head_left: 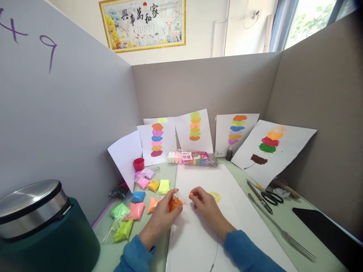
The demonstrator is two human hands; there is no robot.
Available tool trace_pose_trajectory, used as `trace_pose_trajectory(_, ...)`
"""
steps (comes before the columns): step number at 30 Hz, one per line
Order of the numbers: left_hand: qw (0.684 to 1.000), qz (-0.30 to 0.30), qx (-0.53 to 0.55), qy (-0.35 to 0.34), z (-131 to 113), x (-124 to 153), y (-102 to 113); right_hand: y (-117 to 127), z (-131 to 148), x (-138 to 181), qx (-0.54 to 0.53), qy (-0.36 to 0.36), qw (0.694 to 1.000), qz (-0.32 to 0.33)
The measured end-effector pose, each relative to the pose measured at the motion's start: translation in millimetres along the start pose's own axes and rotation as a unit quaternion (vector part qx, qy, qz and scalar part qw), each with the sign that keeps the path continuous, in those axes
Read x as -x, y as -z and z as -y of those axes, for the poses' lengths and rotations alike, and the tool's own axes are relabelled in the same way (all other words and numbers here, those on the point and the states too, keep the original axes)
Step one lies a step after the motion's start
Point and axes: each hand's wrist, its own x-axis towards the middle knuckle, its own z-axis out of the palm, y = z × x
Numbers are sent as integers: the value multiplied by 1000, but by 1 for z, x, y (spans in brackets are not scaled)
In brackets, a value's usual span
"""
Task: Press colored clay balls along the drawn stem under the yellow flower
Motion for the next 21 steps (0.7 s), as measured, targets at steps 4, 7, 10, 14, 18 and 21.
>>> trace_pose_trajectory(4,999,16,-26,-44,1,0,-1,6,17,3,-116,34,993,-16)
trace_pose_trajectory(7,997,8,-50,-61,1,1,-3,6,25,7,-133,38,990,-25)
trace_pose_trajectory(10,995,-1,-75,-70,1,1,-5,4,29,11,-64,48,996,-39)
trace_pose_trajectory(14,990,-6,-95,-106,2,1,-7,4,32,14,26,100,994,-41)
trace_pose_trajectory(18,981,-13,-111,-157,5,1,-10,4,32,16,94,147,984,-35)
trace_pose_trajectory(21,977,-23,-128,-171,6,1,-11,2,29,16,127,192,973,-21)
